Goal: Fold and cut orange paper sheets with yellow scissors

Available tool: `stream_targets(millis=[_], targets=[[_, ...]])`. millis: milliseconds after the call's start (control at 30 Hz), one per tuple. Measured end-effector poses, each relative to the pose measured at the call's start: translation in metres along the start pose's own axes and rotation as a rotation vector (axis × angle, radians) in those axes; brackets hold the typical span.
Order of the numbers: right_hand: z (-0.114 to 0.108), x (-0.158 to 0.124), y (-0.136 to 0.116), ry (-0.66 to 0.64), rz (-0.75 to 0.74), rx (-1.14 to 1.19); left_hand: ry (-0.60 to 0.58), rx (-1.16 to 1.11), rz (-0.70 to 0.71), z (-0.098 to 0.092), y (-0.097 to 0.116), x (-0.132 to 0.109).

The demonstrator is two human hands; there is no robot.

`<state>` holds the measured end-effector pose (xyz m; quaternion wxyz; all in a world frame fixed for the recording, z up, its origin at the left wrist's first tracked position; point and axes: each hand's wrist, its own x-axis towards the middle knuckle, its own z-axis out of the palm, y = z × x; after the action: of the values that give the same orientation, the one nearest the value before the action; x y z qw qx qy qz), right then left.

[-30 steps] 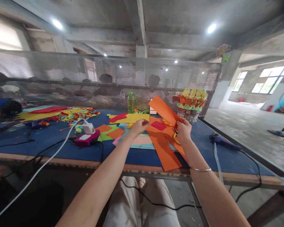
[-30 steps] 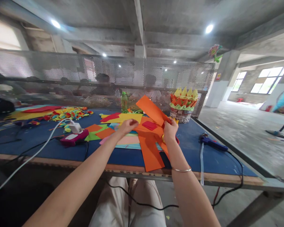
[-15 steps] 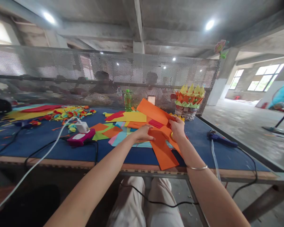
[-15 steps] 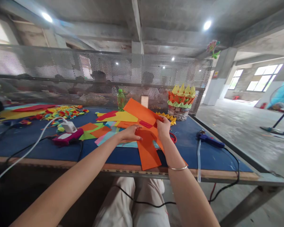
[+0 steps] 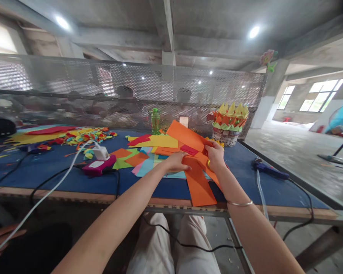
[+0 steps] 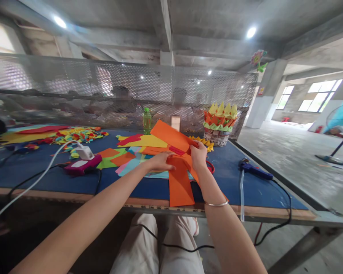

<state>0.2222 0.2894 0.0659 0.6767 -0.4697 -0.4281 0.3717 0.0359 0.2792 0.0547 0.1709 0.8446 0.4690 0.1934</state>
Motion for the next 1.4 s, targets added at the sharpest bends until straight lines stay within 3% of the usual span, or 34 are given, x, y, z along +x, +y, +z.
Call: stream_targets(millis=[200,367,600,733,867,1067,1233,1400], targets=[[0.001,-0.002,-0.002,-0.005,0.012,-0.004,-0.063,-0.120,-0.033,0.002,0.002,0.006],[0.001,-0.003,-0.003,-0.010,0.023,-0.011,-0.047,-0.361,-0.108,0.006,-0.001,0.007],[0.001,-0.002,0.000,-0.051,0.054,-0.010,0.232,-0.814,-0.353,-0.001,-0.021,0.016],[0.002,-0.005,0.004,-0.106,0.101,-0.033,0.388,-1.054,-0.361,-0.009,-0.027,0.019],[0.000,-0.005,0.008,-0.106,0.137,-0.093,0.451,-1.242,-0.326,-0.016,-0.028,0.016],[-0.003,-0.002,0.009,-0.056,0.164,-0.191,0.461,-1.399,-0.311,-0.022,-0.028,0.011],[-0.001,-0.004,0.010,-0.103,0.176,-0.225,0.405,-1.467,-0.300,-0.025,-0.024,0.007],[-0.002,-0.002,0.010,-0.071,0.139,-0.251,0.361,-1.500,-0.297,-0.027,-0.024,0.005]])
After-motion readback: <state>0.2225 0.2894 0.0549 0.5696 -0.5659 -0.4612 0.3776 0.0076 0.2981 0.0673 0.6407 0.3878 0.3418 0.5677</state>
